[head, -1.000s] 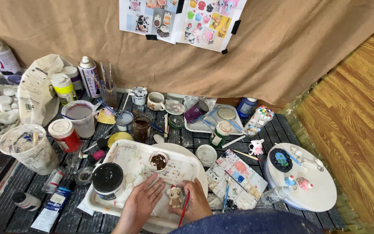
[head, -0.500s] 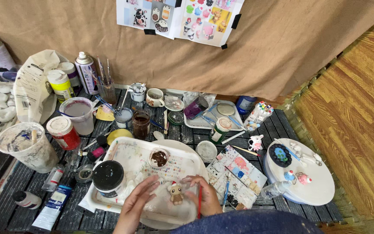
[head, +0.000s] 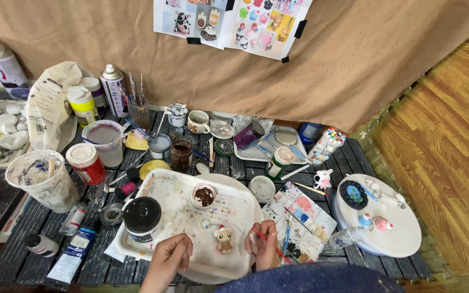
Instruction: The person paints a small figurine using a fine brush, repeatedly dipping it into paint containers and applying color to the figurine's details. The person also uses a sponge to dab paint onto a palette.
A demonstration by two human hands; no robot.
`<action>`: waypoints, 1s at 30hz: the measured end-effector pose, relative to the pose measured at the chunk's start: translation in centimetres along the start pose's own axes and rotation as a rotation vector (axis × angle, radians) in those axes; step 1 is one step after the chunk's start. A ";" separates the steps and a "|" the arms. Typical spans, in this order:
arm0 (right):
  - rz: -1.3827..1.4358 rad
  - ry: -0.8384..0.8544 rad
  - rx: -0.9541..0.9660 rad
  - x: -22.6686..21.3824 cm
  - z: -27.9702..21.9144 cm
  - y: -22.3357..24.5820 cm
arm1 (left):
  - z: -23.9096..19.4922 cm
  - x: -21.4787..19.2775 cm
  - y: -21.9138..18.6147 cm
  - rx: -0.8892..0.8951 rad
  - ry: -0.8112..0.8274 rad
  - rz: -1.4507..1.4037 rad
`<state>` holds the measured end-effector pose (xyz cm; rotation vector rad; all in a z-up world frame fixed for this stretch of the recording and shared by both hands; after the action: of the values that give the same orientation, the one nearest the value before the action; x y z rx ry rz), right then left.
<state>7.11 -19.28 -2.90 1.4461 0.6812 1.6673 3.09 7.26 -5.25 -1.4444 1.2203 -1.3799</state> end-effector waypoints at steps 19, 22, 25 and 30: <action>-0.400 -0.024 0.243 2.2 2.8 4.2 | -2.8 -0.9 -5.8 0.301 0.123 0.381; -0.500 0.093 0.102 4.2 6.5 4.5 | -4.6 -4.1 -6.3 0.624 0.056 0.225; -0.553 0.284 -0.006 8.4 12.7 3.2 | -6.1 -9.2 -6.9 0.918 -0.119 -0.005; -0.666 0.415 -0.002 18.5 21.7 -3.3 | -4.3 -16.3 -4.7 0.527 -0.803 0.090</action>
<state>28.65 -4.32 8.67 0.7341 1.2303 1.4185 0.22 24.48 -4.25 -1.3227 0.3615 -0.8167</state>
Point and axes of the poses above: each hand's wrist, its own z-axis towards the middle knuckle, its own x-axis out of the palm, y = z × x, the point moved 7 cm from there along z, towards the middle knuckle, and after that the axes turned 1 degree about -y, right-handed, at the moved point
